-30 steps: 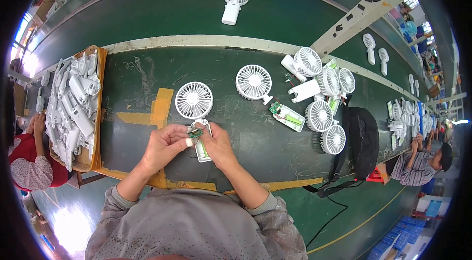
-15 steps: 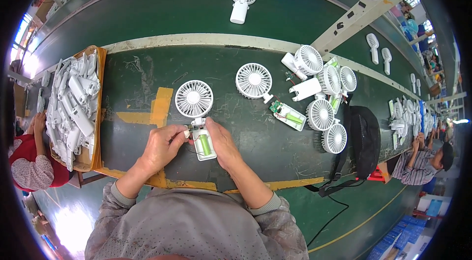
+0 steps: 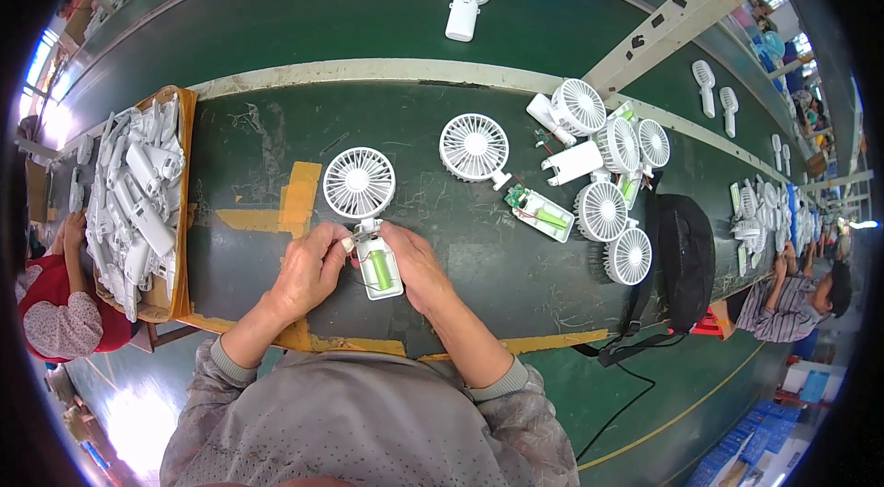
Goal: The person assembles portable electric fans along a workstation by connecting the fan heads to the battery compartments, tucking in the wires, and pressing the plastic handle casings together by hand.
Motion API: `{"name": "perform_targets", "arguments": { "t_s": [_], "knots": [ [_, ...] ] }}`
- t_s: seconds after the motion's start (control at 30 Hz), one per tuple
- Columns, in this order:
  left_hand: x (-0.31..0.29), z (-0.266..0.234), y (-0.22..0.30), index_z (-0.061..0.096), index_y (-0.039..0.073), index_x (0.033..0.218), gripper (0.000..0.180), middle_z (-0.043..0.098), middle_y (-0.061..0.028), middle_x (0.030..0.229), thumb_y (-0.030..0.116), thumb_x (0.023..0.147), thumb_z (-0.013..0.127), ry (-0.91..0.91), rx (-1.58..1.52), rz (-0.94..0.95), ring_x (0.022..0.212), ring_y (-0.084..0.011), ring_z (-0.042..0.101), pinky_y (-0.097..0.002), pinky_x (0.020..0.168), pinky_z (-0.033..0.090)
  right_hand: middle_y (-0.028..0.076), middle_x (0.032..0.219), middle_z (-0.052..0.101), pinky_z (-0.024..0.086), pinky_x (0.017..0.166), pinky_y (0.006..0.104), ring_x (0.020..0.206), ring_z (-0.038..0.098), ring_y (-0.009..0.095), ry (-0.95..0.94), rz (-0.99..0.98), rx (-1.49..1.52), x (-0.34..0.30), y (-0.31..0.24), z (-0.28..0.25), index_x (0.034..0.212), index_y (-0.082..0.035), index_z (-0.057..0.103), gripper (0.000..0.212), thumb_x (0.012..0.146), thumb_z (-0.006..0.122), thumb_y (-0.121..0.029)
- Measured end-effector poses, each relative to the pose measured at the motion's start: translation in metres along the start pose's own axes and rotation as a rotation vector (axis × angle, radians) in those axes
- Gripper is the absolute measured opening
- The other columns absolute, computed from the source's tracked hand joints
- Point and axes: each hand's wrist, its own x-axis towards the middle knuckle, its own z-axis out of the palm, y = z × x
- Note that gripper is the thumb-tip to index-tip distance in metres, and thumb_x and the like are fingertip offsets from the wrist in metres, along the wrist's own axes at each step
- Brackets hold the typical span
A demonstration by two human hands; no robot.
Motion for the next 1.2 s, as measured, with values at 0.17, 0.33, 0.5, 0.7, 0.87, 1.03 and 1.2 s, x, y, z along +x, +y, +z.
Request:
{"name": "perform_targets", "arguments": {
  "t_s": [0.17, 0.33, 0.5, 0.7, 0.87, 1.03, 1.2],
  "knots": [
    [0.0, 0.002, -0.005, 0.052, 0.002, 0.088, 0.005, 0.06, -0.0148, 0.073, 0.004, 0.084, 0.053, 0.013, 0.052, 0.063, 0.066, -0.0332, 0.06, -0.0386, 0.058, 0.047, 0.011, 0.09, 0.063, 0.051, 0.066, 0.0262, 0.076, 0.063, 0.015, 0.018, 0.026, 0.02, -0.001, -0.004, 0.004, 0.105, 0.003, 0.055, 0.04, 0.094, 0.043, -0.033],
    [0.0, 0.004, -0.006, 0.05, 0.004, 0.089, 0.006, 0.06, -0.0134, 0.073, 0.005, 0.083, 0.054, 0.008, 0.088, 0.094, 0.065, -0.0323, 0.06, -0.0404, 0.057, 0.046, 0.01, 0.089, 0.063, 0.05, 0.066, 0.0256, 0.075, 0.062, 0.014, 0.027, -0.011, 0.01, 0.001, -0.001, 0.002, 0.103, 0.003, 0.056, 0.038, 0.094, 0.045, -0.032],
    [0.0, 0.006, -0.006, 0.05, 0.004, 0.088, 0.008, 0.059, -0.0152, 0.074, 0.005, 0.083, 0.055, 0.023, 0.114, 0.082, 0.067, -0.034, 0.059, -0.0418, 0.057, 0.046, 0.009, 0.09, 0.062, 0.048, 0.067, 0.025, 0.077, 0.06, 0.013, 0.047, -0.008, -0.004, -0.002, -0.003, 0.004, 0.103, 0.003, 0.056, 0.033, 0.093, 0.045, -0.027],
    [0.0, 0.009, -0.008, 0.052, 0.002, 0.087, 0.005, 0.059, -0.0161, 0.072, 0.004, 0.084, 0.055, 0.028, 0.118, 0.087, 0.066, -0.0344, 0.06, -0.0387, 0.057, 0.046, 0.007, 0.091, 0.062, 0.048, 0.069, 0.0244, 0.079, 0.059, 0.011, 0.031, -0.017, -0.018, -0.002, 0.003, -0.002, 0.106, 0.002, 0.056, 0.033, 0.093, 0.045, -0.026],
    [0.0, 0.008, -0.006, 0.052, 0.002, 0.087, 0.006, 0.059, -0.0159, 0.073, 0.004, 0.083, 0.055, 0.022, 0.145, 0.103, 0.066, -0.0343, 0.06, -0.0392, 0.057, 0.046, 0.007, 0.093, 0.062, 0.048, 0.07, 0.0242, 0.08, 0.059, 0.011, 0.008, -0.016, -0.023, -0.002, 0.004, -0.003, 0.109, 0.003, 0.055, 0.032, 0.094, 0.045, -0.024],
    [-0.001, 0.009, -0.002, 0.052, 0.003, 0.09, 0.009, 0.06, -0.0153, 0.077, 0.001, 0.082, 0.055, 0.051, 0.174, 0.157, 0.067, -0.0336, 0.06, -0.0393, 0.057, 0.047, 0.007, 0.096, 0.061, 0.048, 0.072, 0.0239, 0.082, 0.058, 0.011, 0.023, -0.034, -0.08, -0.003, 0.003, -0.002, 0.11, 0.004, 0.054, 0.032, 0.095, 0.042, -0.022],
    [-0.001, 0.007, -0.003, 0.057, 0.001, 0.106, 0.033, 0.058, -0.0126, 0.084, -0.003, 0.073, 0.057, 0.056, 0.258, 0.334, 0.075, -0.0303, 0.06, -0.0371, 0.063, 0.05, 0.007, 0.097, 0.061, 0.047, 0.074, 0.0241, 0.084, 0.058, 0.011, -0.004, -0.041, -0.084, -0.003, 0.003, -0.002, 0.113, 0.004, 0.053, 0.032, 0.096, 0.042, -0.021]
  ]
}}
